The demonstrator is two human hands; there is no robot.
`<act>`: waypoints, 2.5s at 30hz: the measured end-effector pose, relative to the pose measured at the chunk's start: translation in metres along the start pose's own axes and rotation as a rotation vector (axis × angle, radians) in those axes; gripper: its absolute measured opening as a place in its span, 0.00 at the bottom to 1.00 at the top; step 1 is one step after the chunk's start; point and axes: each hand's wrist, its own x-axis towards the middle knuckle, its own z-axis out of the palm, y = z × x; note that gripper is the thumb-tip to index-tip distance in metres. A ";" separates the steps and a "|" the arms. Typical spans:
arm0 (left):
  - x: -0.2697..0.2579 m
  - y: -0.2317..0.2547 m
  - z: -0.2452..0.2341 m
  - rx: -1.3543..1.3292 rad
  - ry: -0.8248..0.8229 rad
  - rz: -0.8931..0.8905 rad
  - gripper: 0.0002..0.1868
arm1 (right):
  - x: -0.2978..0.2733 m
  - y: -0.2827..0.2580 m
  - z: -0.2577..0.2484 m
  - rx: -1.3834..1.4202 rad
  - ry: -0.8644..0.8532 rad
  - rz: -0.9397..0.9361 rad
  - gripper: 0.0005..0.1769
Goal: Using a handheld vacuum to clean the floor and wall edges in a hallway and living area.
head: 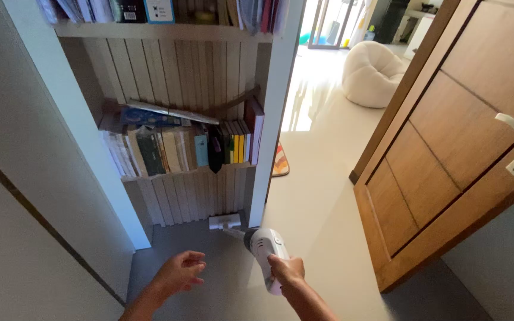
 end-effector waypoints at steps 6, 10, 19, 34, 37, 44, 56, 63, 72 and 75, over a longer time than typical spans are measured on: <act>-0.007 -0.010 -0.010 -0.040 0.039 0.088 0.27 | 0.013 -0.009 -0.016 0.067 -0.138 -0.173 0.39; 0.002 -0.012 -0.003 0.019 0.054 0.069 0.27 | 0.006 -0.023 -0.051 -0.016 -0.323 -0.089 0.43; 0.002 0.008 0.037 0.002 0.071 0.026 0.29 | 0.017 -0.059 -0.195 -0.177 -0.558 -0.090 0.37; -0.105 0.027 0.056 -0.073 0.292 0.155 0.30 | 0.010 -0.063 -0.161 -0.303 -0.819 -0.207 0.32; -0.109 -0.003 0.033 -0.084 0.313 0.138 0.30 | -0.001 -0.068 -0.122 -0.434 -0.753 -0.241 0.36; -0.095 -0.063 -0.035 -0.129 0.339 0.060 0.30 | -0.005 -0.068 -0.053 -0.390 -0.710 -0.234 0.43; -0.081 -0.061 -0.134 -0.080 0.267 0.077 0.30 | -0.036 -0.052 0.040 -0.309 -0.556 -0.114 0.49; -0.073 -0.043 -0.154 -0.027 0.219 0.099 0.29 | -0.058 -0.062 0.018 -0.334 -0.620 -0.151 0.46; -0.057 -0.032 -0.143 0.007 0.160 0.046 0.28 | -0.079 -0.051 0.009 -0.475 -0.655 -0.189 0.47; -0.054 -0.047 -0.136 0.024 0.112 0.068 0.27 | -0.111 -0.036 0.047 -0.499 -0.589 -0.152 0.47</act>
